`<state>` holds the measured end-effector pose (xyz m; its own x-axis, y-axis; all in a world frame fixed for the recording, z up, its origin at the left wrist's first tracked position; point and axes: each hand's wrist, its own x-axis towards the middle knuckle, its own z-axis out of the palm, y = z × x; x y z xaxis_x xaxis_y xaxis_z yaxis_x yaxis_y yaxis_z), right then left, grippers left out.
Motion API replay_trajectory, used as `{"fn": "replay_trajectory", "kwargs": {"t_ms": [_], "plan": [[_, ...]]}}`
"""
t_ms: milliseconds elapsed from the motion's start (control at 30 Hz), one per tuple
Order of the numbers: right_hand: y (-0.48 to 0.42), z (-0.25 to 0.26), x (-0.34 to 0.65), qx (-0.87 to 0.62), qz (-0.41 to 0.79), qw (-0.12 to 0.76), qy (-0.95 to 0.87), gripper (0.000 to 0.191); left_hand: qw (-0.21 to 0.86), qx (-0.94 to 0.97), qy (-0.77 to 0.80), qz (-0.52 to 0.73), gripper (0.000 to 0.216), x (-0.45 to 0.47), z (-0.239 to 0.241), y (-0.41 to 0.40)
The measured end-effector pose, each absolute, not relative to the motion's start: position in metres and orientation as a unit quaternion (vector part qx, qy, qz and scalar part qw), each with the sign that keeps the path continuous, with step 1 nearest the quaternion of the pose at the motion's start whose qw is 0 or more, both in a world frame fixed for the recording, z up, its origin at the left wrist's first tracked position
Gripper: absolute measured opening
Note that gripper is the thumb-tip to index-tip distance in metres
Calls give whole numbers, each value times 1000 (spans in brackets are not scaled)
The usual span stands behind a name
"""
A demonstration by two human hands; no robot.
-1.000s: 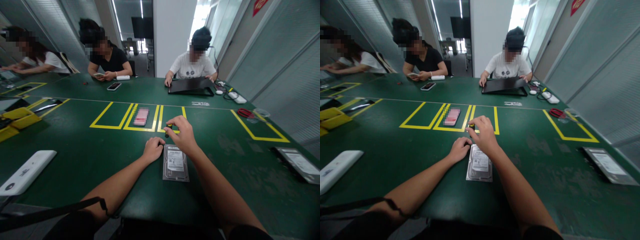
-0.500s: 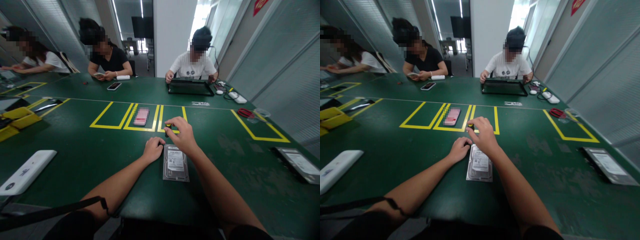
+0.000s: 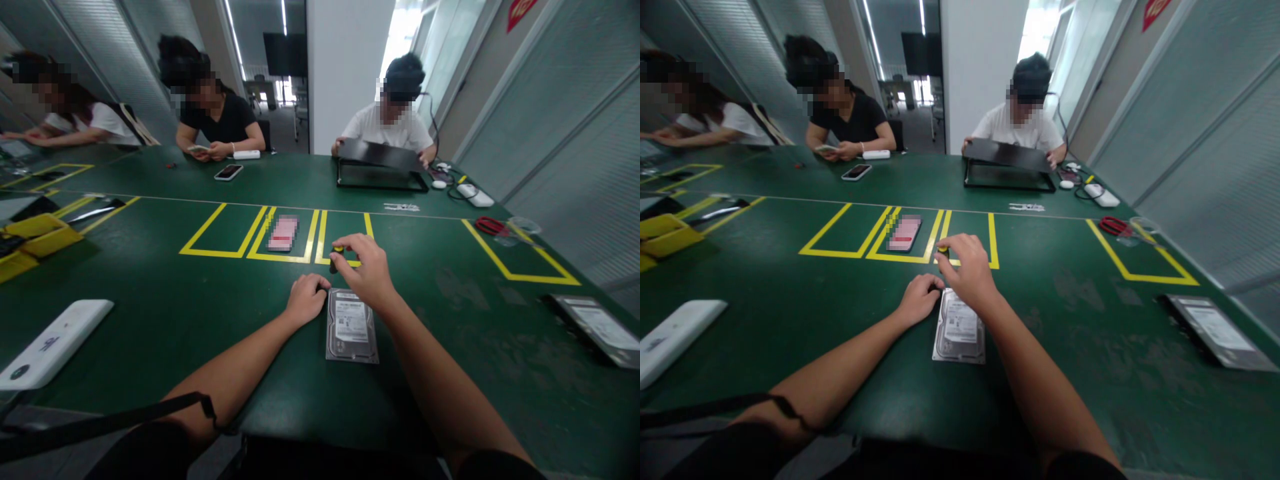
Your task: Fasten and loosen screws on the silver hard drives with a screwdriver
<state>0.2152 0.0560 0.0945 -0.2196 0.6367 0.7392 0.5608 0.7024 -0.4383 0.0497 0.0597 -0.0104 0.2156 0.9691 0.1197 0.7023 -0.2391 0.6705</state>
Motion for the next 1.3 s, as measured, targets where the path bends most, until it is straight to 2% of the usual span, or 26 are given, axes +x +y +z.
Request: {"fn": "replay_trajectory", "kwargs": {"t_ms": [133, 467, 667, 867, 1033, 1300], "plan": [[54, 95, 215, -389, 37, 501, -772, 19, 247, 739, 566, 268, 19, 50, -11, 60], [55, 98, 215, -382, 43, 500, -776, 18, 243, 741, 567, 265, 19, 50, -9, 59], [56, 95, 216, -389, 45, 502, -771, 12, 241, 745, 563, 265, 20, 50, -10, 59], [56, 96, 215, -366, 39, 515, -774, 19, 240, 743, 566, 263, 20, 50, -9, 59], [57, 95, 215, -380, 33, 509, -772, 12, 240, 744, 565, 265, 21, 50, -9, 58], [54, 95, 214, -383, 34, 508, -771, 18, 238, 741, 567, 271, 18, 50, -8, 57]]}}
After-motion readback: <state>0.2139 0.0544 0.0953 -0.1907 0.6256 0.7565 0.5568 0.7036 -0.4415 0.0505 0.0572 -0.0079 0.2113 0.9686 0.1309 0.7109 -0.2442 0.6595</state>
